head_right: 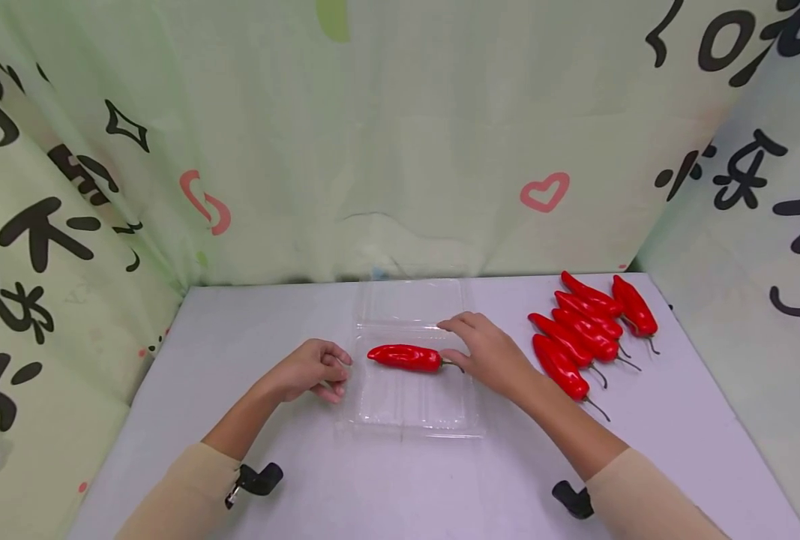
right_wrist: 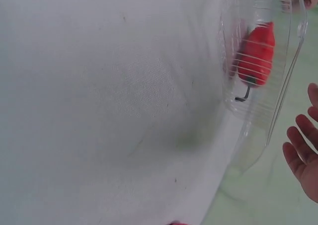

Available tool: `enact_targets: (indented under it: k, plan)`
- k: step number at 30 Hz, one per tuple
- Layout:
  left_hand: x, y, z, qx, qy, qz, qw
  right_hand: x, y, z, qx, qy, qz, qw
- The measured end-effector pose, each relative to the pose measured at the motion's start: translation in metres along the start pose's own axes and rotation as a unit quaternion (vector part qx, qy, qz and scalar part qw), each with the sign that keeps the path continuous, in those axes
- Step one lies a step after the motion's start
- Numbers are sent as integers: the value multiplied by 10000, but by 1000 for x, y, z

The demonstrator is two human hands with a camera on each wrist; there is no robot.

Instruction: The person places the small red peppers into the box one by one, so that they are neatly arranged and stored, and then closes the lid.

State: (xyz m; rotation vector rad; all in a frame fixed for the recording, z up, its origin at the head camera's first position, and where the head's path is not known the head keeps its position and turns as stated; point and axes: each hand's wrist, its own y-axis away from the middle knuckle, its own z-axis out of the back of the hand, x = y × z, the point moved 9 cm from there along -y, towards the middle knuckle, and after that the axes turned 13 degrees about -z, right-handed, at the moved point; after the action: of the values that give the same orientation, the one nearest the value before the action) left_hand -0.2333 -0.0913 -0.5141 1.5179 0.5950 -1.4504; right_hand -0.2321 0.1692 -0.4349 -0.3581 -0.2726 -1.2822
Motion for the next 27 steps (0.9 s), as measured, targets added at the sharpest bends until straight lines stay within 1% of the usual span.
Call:
enact_targets:
  k: [5, 12, 21, 27]
  plan:
    - [-1, -1, 0, 13, 2, 0, 10000, -14, 6, 14, -264, -75, -18, 9996]
    - [-2, -1, 0, 50, -54, -6, 10000, -35, 17, 31, -512, -18, -261, 9983]
    - [0, -1, -1, 55, -53, -5, 10000, -61, 36, 37, -584, 199, -297, 9976]
    - [2, -3, 0, 7, -52, -17, 10000, -85, 50, 39, -397, 256, -608, 9970]
